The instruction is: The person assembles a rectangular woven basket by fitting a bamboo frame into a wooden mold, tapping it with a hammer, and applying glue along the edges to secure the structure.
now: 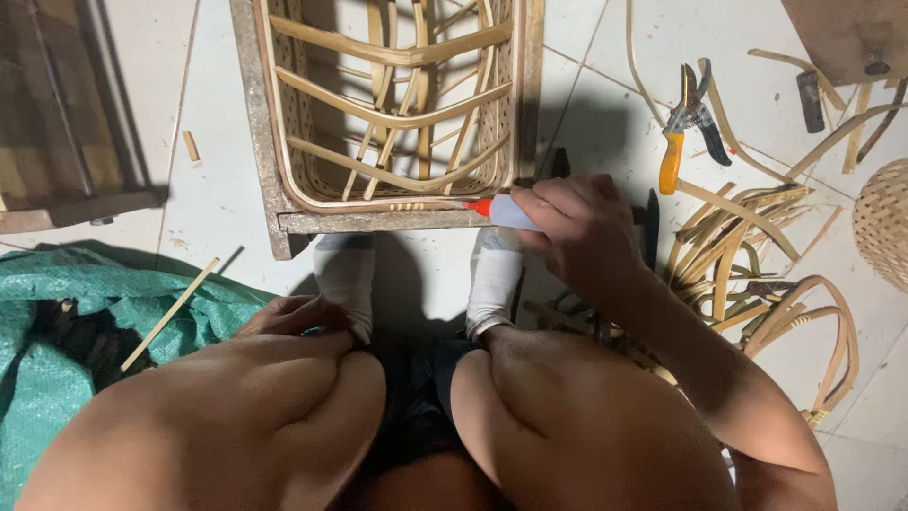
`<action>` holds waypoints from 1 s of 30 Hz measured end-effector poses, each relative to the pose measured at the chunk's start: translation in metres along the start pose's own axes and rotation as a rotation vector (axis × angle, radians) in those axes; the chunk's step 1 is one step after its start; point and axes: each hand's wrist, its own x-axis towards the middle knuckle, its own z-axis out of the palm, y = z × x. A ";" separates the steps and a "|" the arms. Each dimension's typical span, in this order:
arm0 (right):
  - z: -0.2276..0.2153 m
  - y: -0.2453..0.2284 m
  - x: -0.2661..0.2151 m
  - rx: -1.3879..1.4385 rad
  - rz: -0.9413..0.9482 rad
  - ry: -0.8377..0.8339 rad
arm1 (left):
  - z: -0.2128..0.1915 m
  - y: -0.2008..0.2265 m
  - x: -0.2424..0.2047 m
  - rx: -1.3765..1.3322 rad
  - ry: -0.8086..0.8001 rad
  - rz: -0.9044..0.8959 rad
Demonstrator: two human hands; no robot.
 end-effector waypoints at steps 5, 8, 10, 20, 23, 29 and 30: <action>0.006 -0.007 0.008 -0.030 -0.045 0.021 | -0.001 0.001 -0.003 -0.039 -0.099 -0.107; 0.010 -0.010 0.015 -0.050 -0.058 -0.015 | -0.003 0.004 -0.003 -0.034 -0.038 -0.121; 0.010 -0.012 0.018 -0.041 -0.051 -0.020 | -0.001 0.003 -0.007 -0.020 -0.037 -0.143; -0.002 -0.023 0.034 -0.002 -0.099 -0.015 | 0.083 -0.049 -0.064 -0.470 0.165 -0.515; 0.005 -0.028 0.039 -0.010 -0.135 0.018 | 0.175 -0.110 -0.065 -0.984 0.576 -0.802; 0.007 -0.027 0.044 -0.041 -0.165 -0.024 | 0.254 -0.152 -0.085 -0.937 0.669 -0.743; 0.007 -0.027 0.044 -0.045 -0.163 -0.020 | 0.251 -0.151 -0.081 -0.916 0.629 -0.762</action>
